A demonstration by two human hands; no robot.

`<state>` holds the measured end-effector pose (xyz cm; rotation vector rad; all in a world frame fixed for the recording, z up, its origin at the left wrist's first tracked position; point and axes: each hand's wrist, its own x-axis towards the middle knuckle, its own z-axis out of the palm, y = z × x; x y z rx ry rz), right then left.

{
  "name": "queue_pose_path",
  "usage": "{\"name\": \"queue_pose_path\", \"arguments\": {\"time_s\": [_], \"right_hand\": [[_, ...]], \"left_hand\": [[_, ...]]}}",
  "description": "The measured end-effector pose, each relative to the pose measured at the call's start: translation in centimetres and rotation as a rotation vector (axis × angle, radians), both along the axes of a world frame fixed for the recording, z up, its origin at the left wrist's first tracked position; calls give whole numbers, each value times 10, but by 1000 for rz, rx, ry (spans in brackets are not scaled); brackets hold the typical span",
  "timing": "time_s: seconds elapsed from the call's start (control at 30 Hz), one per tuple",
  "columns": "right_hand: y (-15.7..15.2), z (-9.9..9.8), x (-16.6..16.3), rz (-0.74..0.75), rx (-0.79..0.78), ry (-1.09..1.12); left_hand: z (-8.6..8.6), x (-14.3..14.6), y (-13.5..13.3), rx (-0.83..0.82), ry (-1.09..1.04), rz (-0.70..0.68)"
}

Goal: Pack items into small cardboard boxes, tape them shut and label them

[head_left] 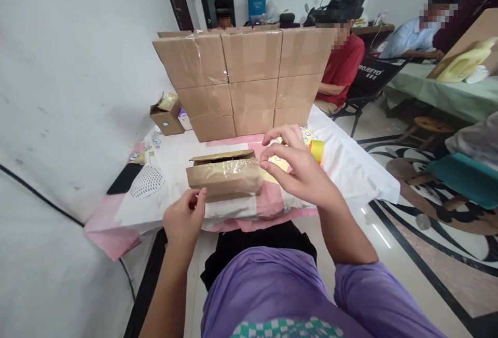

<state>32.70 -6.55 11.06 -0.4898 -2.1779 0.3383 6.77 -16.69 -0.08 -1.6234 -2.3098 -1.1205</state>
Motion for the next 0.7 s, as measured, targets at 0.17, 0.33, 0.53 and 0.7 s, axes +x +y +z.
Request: {"name": "queue_pose_path", "arguments": {"time_s": [0.17,0.33,0.53,0.7], "right_hand": [[24,10,-3,208,-178,-98],[67,-3,-51,359,-401,-171],[119,-52,-114,169,-426,-403],[131,-90,-127,51,-390,-444]], "left_hand": [[-1,-10,40,17,330,-243],[-11,-7,57,-209,305,-277],[-17,-6,56,-152,272,-265],[-6,-16,26,264,380,-377]]}}
